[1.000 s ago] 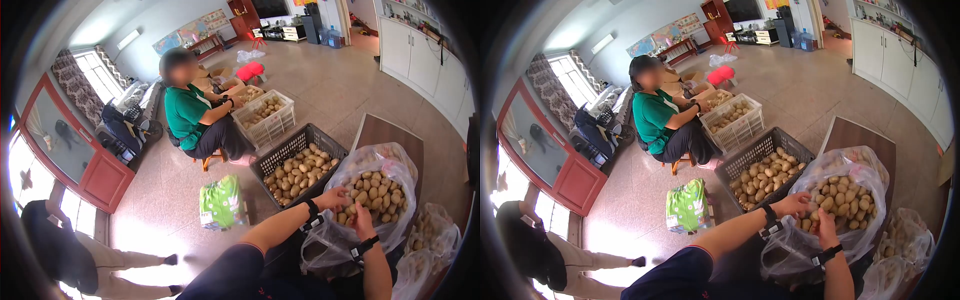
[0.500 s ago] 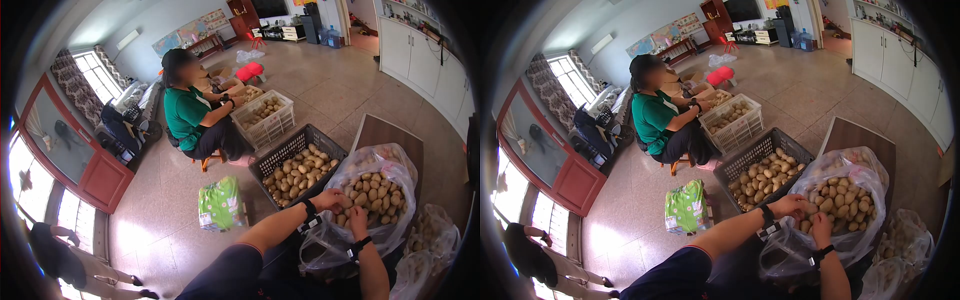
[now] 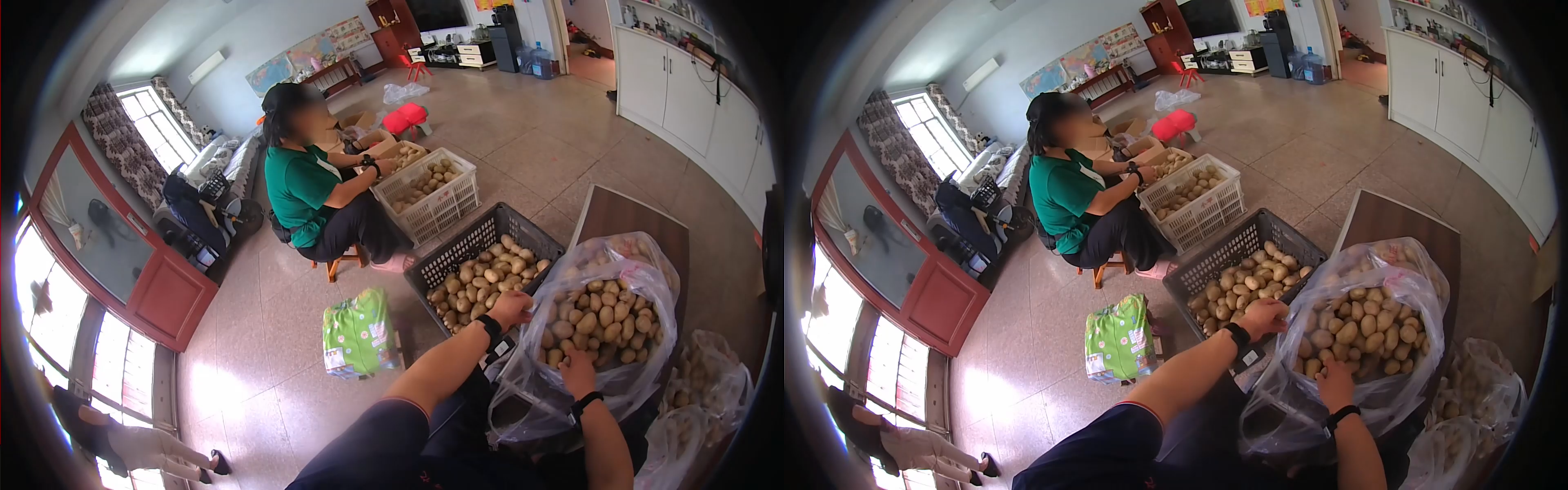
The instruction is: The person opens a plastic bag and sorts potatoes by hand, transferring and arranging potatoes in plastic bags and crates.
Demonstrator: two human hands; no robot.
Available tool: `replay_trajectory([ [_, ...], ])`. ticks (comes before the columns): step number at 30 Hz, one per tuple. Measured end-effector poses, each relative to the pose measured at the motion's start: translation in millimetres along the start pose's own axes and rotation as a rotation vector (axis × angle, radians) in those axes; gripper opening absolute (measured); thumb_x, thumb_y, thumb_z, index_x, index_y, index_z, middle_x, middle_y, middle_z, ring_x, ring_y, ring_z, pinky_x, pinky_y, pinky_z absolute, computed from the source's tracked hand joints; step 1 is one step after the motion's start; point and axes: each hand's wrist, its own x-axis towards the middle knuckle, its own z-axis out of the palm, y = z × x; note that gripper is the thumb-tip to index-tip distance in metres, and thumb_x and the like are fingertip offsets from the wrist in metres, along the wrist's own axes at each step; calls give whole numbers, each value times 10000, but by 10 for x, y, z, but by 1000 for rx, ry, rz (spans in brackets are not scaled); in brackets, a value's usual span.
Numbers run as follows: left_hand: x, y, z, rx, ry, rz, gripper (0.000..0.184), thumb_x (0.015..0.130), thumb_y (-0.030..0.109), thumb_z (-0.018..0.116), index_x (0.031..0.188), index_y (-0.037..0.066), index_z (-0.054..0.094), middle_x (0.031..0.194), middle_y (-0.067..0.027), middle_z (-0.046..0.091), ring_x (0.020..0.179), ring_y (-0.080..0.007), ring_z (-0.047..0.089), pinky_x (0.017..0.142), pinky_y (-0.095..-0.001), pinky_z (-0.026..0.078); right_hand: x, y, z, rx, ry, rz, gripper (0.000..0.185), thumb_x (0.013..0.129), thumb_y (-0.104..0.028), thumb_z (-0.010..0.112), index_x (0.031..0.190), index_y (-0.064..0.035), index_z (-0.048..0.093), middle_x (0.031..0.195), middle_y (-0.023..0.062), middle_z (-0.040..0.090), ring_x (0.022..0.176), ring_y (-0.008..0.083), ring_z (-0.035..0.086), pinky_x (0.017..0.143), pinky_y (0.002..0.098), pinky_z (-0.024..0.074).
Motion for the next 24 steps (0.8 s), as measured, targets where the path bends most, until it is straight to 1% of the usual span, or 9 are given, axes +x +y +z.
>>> replay_trajectory([
  [1, 9, 0, -24, 31, 4, 14, 190, 874, 33, 591, 1064, 22, 590, 920, -67, 602, 834, -173, 661, 713, -318, 586, -9, 13, 15, -5, 1, 6, 382, 776, -185, 695, 1117, -38, 606, 1103, 158, 586, 1063, 357, 550, 904, 427, 465],
  [3, 50, 27, -63, -472, 190, -371, 219, 857, 51, 614, 1071, 15, 589, 928, -83, 600, 802, -209, 664, 700, -329, 589, -36, 31, 20, -11, 6, -8, 397, 769, -181, 694, 1128, -37, 603, 1107, 159, 584, 1060, 359, 551, 905, 425, 466],
  [9, 66, -19, -209, -438, 401, -430, 250, 841, 91, 624, 1078, 20, 585, 898, -96, 597, 732, -254, 649, 667, -355, 586, -71, 81, 40, -36, 10, -39, 407, 735, -157, 725, 1104, -41, 599, 1104, 161, 570, 1056, 358, 556, 884, 443, 478],
  [13, 27, -89, -322, -453, 457, -444, 206, 842, 81, 616, 1039, 24, 602, 884, -101, 597, 732, -244, 646, 657, -352, 584, -71, 225, 96, 53, 32, -43, 375, 714, -155, 723, 1035, -2, 603, 1091, 190, 570, 1048, 373, 555, 889, 426, 466],
  [16, 39, -309, -444, -493, 460, -368, 216, 810, 63, 609, 1020, 11, 610, 832, -96, 594, 683, -220, 623, 595, -324, 576, -66, 333, 105, 152, 92, -67, 357, 692, -142, 746, 987, 1, 605, 1061, 198, 585, 1009, 381, 570, 867, 423, 469],
  [19, 36, -311, -486, -281, 438, -271, 100, 814, 71, 603, 900, 20, 611, 785, -86, 578, 667, -202, 609, 581, -303, 562, -52, 411, 130, 240, 167, 6, 346, 686, -121, 752, 977, 0, 606, 996, 200, 616, 946, 367, 598, 836, 403, 480],
  [21, -26, -66, -430, -419, 556, -447, 46, 814, 70, 594, 820, 25, 594, 763, -73, 569, 659, -185, 599, 569, -286, 547, -106, 279, -22, 319, 157, 105, 336, 684, -106, 750, 969, 1, 608, 968, 196, 625, 924, 359, 608, 823, 399, 483],
  [22, -35, -42, -434, -419, 555, -447, 46, 814, 70, 594, 820, 25, 594, 763, -73, 569, 659, -185, 599, 569, -286, 547, -130, 207, -95, 399, 148, 204, 326, 682, -91, 748, 962, 3, 610, 939, 191, 634, 903, 351, 617, 809, 396, 487],
  [24, -47, -8, -433, -430, 577, -467, 150, 805, 52, 650, 942, 6, 613, 873, -103, 608, 719, -218, 644, 637, -316, 578, -103, 315, -43, 393, 179, 184, 334, 688, -95, 747, 974, 4, 604, 945, 193, 639, 893, 344, 624, 804, 393, 488],
])
